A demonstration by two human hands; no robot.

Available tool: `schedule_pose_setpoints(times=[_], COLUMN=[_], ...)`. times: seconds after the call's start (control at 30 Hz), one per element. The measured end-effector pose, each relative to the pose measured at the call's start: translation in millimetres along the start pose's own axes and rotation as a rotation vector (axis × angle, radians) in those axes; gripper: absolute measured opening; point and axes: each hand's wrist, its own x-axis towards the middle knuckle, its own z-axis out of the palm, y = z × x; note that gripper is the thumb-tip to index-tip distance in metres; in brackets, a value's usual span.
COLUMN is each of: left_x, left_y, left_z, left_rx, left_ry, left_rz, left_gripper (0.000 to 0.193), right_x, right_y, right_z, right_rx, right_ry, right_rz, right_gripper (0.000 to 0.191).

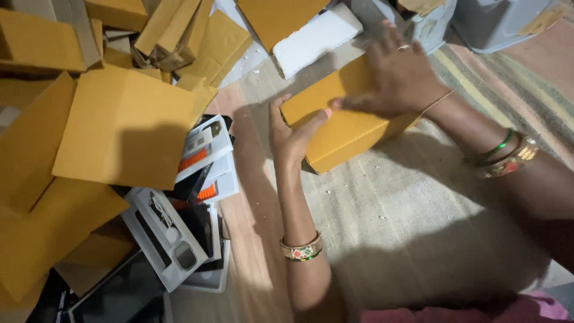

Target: The person folds flat yellow cardboard boxes into open rectangular boxes one at a time, pressing the sides and creasing the flaps by hand, and sets each finished box onto a pile of folded boxes on the fabric-covered surface.

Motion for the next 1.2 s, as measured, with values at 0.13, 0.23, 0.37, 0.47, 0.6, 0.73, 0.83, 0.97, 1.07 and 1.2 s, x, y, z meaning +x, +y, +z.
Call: schedule_pose_setpoints(times=[0.13,0.23,0.37,0.47,0.6,0.73,0.83,0.97,1.07,1.2], left_x=[7,9,21,26,26,24,21,18,6,-10], left_y=[6,-5,-26,-38,-43,-40,-37,-21,2,29], left_z=[3,4,-18,-41,-51,-56,-59,-44,-21,2], left_rx=[0.267,0.079,-0.369,-0.444,-0.444,-0.469,-0.503,-0.333,0.047,0.608], left_ry=[-0.029,-0.037,-0.272,-0.384,-0.405,-0.457,-0.473,-0.373,-0.197,0.014], left_rz=[-0.105,-0.012,-0.003,0.036,0.019,0.016,-0.017,0.053,-0.004,-0.170], left_gripper=[0.087,0.077,0.067,0.062,0.063,0.064,0.066,0.063,0.074,0.096], right_x=[6,12,8,4,3,3,3,-2,-8,-10], right_y=[-4,10,37,54,63,71,74,63,34,6], right_z=[16,13,-4,-18,-26,-25,-24,-24,-10,12], right_rx=[-0.038,0.055,0.326,0.489,0.701,0.688,0.639,0.542,0.247,-0.162], right_ry=[0.015,0.014,-0.067,-0.145,-0.248,-0.227,-0.226,-0.158,-0.082,0.176], right_rz=[-0.050,-0.103,-0.003,0.053,0.005,-0.121,-0.139,-0.197,0.030,-0.053], right_gripper=[0.119,0.112,0.097,0.081,0.070,0.063,0.061,0.061,0.082,0.110])
